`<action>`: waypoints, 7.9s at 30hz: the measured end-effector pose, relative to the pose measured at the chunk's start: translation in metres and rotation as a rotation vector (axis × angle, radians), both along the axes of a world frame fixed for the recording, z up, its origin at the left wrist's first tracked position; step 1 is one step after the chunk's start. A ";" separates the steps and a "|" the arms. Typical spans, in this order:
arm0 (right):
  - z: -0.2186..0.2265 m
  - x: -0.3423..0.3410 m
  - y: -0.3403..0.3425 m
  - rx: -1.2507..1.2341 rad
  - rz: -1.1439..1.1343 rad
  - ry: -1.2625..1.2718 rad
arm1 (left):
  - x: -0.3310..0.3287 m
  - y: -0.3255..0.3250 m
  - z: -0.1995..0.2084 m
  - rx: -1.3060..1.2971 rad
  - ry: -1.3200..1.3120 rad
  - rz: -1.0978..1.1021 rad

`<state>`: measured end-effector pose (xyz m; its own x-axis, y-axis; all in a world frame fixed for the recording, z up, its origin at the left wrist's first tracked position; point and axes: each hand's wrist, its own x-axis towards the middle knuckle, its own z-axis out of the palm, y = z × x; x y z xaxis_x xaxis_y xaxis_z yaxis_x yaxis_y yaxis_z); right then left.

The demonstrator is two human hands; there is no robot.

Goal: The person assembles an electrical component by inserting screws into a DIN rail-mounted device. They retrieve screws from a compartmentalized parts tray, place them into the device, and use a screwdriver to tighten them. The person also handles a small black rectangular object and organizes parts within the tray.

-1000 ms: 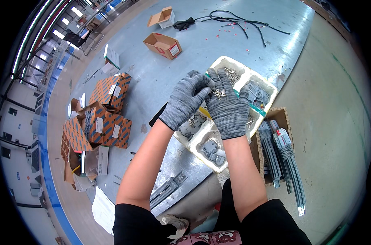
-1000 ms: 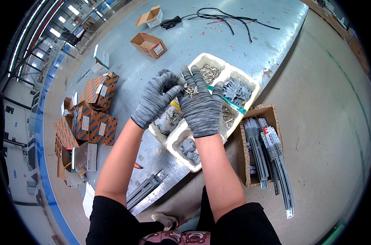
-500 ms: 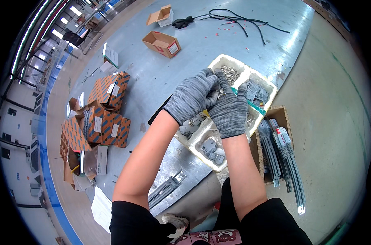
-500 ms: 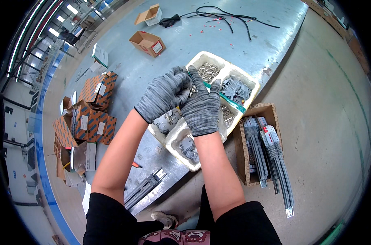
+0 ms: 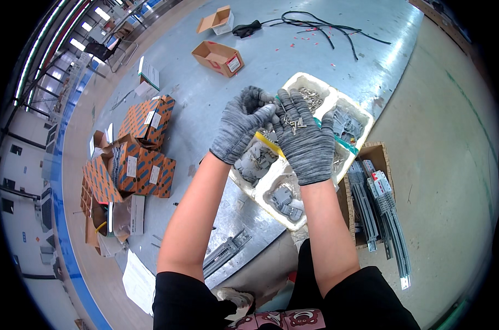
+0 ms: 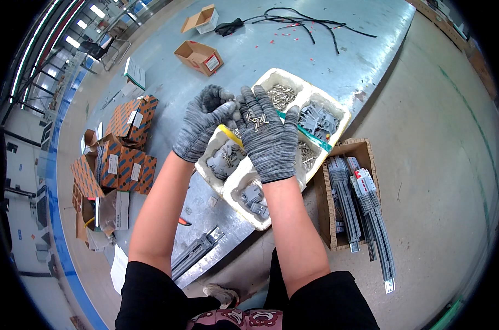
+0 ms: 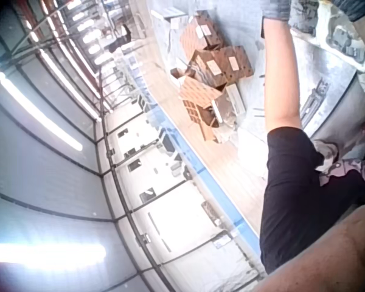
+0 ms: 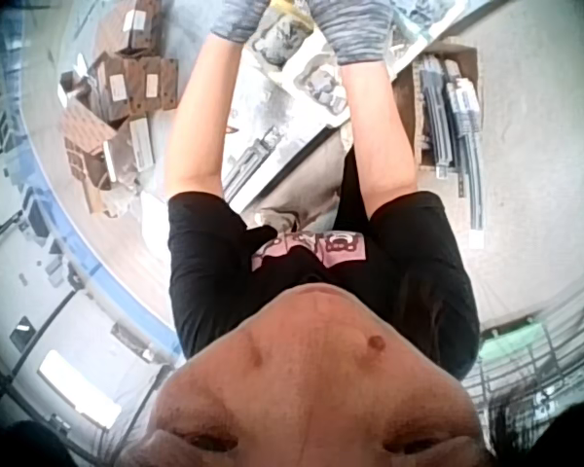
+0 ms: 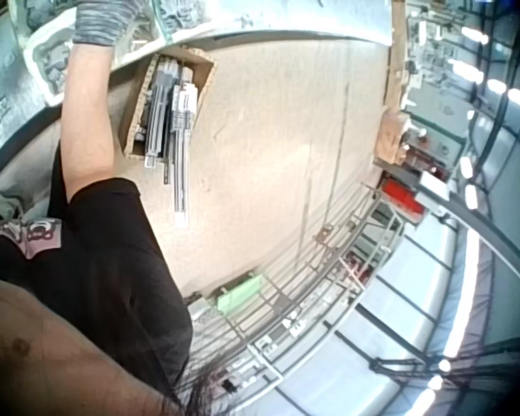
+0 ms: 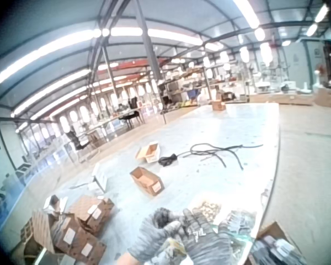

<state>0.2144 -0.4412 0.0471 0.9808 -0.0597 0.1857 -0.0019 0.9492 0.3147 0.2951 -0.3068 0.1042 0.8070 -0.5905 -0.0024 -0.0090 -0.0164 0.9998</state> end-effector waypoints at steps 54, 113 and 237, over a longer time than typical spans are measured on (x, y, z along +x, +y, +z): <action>-0.025 -0.079 0.257 -2.431 -0.212 -0.230 | -0.321 0.331 -0.076 1.117 -0.509 0.205; 0.093 -0.195 0.238 -2.688 -0.255 -0.769 | -0.312 0.340 -0.127 0.485 -0.569 0.495; 0.122 -0.166 0.280 -3.207 0.109 -1.189 | -0.301 0.334 -0.096 0.804 -0.422 0.185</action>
<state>0.0484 -0.1614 0.1687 0.7151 0.6086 -0.3438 0.6249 -0.7771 -0.0757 -0.0055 0.0270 0.0082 0.9155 -0.4003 -0.0403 -0.2977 -0.7414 0.6014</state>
